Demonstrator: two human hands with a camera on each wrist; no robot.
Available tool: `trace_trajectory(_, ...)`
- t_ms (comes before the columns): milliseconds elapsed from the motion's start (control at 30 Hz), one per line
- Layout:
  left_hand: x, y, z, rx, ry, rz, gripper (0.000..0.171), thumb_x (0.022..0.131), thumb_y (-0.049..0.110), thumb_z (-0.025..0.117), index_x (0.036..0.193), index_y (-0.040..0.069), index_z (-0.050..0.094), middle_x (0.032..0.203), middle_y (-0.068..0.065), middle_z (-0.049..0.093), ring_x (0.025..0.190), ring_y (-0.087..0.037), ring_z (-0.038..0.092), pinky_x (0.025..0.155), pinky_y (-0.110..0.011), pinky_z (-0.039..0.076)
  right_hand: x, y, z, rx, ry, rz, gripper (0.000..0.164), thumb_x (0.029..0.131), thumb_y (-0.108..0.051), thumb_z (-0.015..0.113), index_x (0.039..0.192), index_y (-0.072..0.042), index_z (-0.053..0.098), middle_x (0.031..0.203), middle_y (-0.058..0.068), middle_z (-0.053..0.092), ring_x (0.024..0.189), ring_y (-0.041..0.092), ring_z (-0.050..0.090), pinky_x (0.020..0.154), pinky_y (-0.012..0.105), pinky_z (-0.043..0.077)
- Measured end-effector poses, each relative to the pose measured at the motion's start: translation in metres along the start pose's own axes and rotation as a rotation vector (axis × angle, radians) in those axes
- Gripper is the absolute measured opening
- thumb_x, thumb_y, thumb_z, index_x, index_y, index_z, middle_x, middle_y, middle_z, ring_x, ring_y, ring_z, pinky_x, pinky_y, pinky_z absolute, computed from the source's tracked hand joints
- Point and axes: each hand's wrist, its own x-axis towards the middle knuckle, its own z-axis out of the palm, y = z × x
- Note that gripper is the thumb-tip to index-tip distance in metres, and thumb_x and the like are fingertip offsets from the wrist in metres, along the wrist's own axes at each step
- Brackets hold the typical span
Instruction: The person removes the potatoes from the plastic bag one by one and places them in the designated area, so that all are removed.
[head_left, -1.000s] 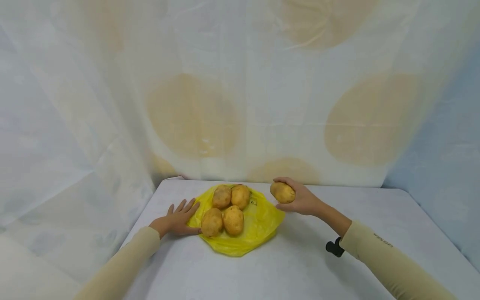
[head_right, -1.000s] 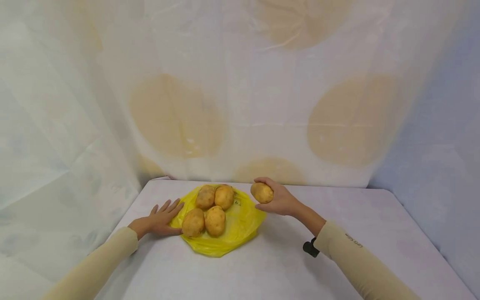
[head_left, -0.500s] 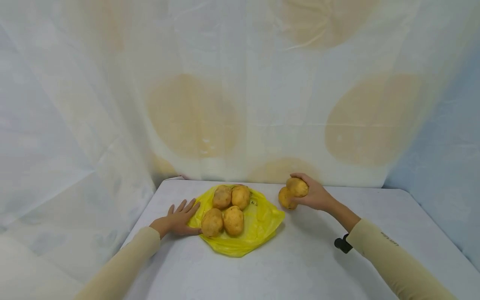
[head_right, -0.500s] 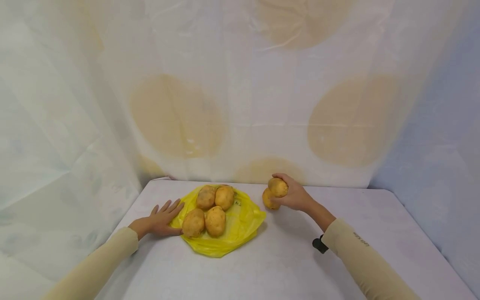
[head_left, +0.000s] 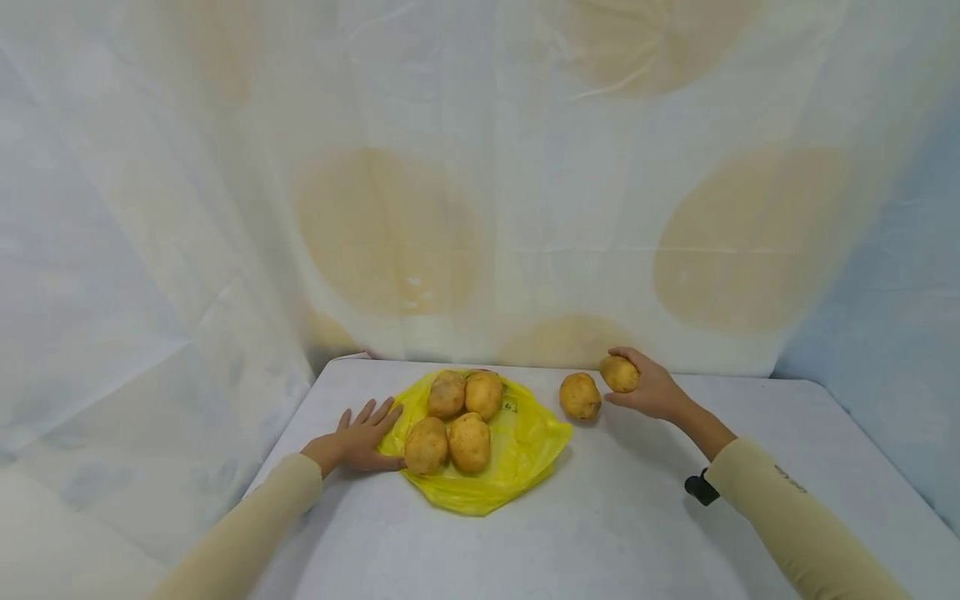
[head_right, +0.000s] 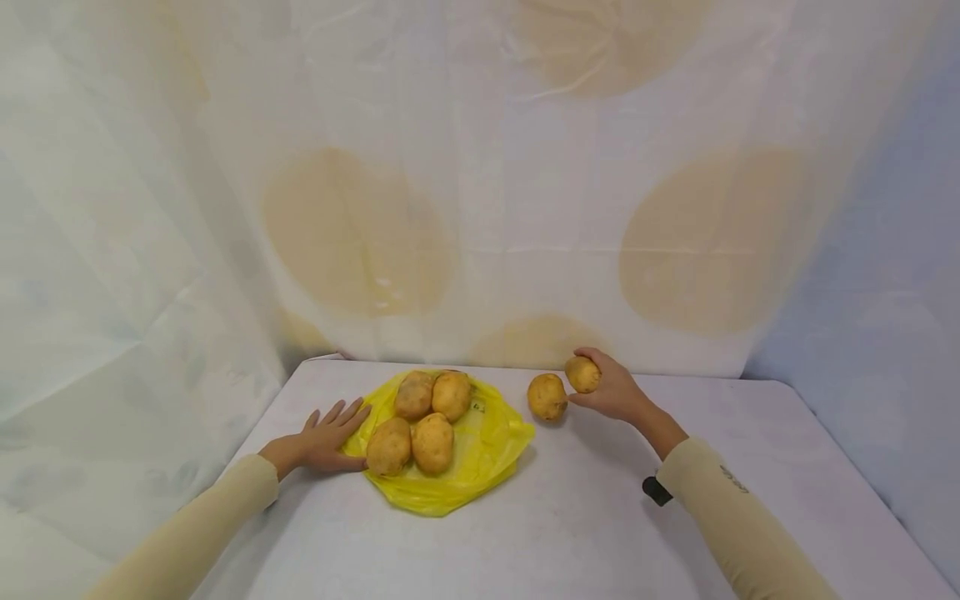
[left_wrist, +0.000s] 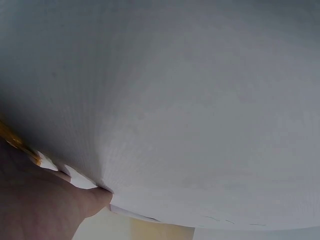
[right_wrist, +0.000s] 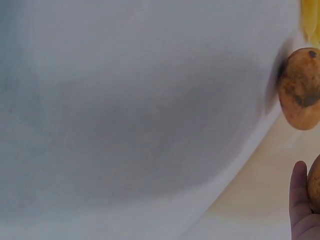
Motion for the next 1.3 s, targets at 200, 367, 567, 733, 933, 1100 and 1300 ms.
trace_trajectory(200,0.001,0.0,0.0,0.004,0.0,-0.002,0.11,0.08,0.08,0.054,0.16,0.016,0.013,0.168,-0.011,0.004,0.152,-0.043,0.004,0.114,-0.072,0.001,-0.001,0.01,0.002,-0.02,-0.007,0.015,0.078,0.081,-0.02,0.08,0.145,-0.002,0.04,0.139,0.024,0.051,0.116,0.04,0.056,0.091,0.053,0.051)
trace_trajectory(367,0.001,-0.001,0.0,0.001,0.001,-0.002,0.11,0.08,0.08,0.054,0.16,0.016,0.013,0.168,-0.011,0.004,0.152,-0.043,0.004,0.114,-0.072,0.001,-0.001,0.02,0.004,-0.047,-0.012,0.011,0.077,0.08,-0.021,0.08,0.144,-0.001,0.041,0.14,0.026,0.051,0.119,0.042,0.054,0.094,0.056,0.048)
trace_trajectory(567,0.0,-0.002,0.001,0.008,0.0,-0.01,0.11,0.08,0.08,0.054,0.16,0.016,0.013,0.168,-0.01,0.004,0.152,-0.043,0.005,0.114,-0.072,0.001,0.003,0.031,0.01,-0.066,-0.044,0.042,0.077,0.08,-0.02,0.081,0.143,-0.002,0.042,0.138,0.027,0.051,0.116,0.041,0.055,0.093,0.056,0.049)
trace_trajectory(733,0.0,-0.003,0.002,0.002,-0.007,-0.013,0.11,0.08,0.079,0.054,0.16,0.016,0.013,0.168,-0.01,0.004,0.152,-0.043,0.005,0.114,-0.072,0.001,0.002,0.038,0.016,-0.079,-0.063,0.034,0.079,0.078,-0.019,0.082,0.143,0.002,0.042,0.139,0.028,0.051,0.118,0.042,0.054,0.094,0.057,0.048)
trace_trajectory(933,-0.001,-0.003,0.001,0.001,-0.017,-0.013,0.111,0.08,0.08,0.054,0.16,0.016,0.012,0.168,-0.011,0.004,0.152,-0.043,0.004,0.114,-0.072,0.001,0.004,0.042,0.022,-0.086,-0.08,0.031,0.079,0.078,-0.019,0.082,0.142,0.003,0.042,0.138,0.027,0.052,0.119,0.043,0.054,0.096,0.059,0.047)
trace_trajectory(1100,0.0,-0.003,0.002,-0.012,-0.015,-0.01,0.112,0.079,0.081,0.053,0.16,0.015,0.012,0.168,-0.01,0.003,0.153,-0.042,0.002,0.114,-0.071,-0.001,0.007,0.045,0.025,-0.096,-0.083,0.033,0.08,0.077,-0.019,0.082,0.142,0.003,0.041,0.138,0.028,0.051,0.122,0.045,0.052,0.099,0.061,0.044)
trace_trajectory(1300,0.002,-0.002,0.003,-0.005,-0.013,-0.011,0.113,0.078,0.084,0.051,0.16,0.017,0.011,0.168,-0.008,0.002,0.153,-0.041,0.001,0.115,-0.07,-0.002,0.01,0.048,0.026,-0.117,-0.083,0.036,0.081,0.078,-0.021,0.083,0.142,0.004,0.041,0.137,0.029,0.051,0.122,0.046,0.052,0.1,0.062,0.043)
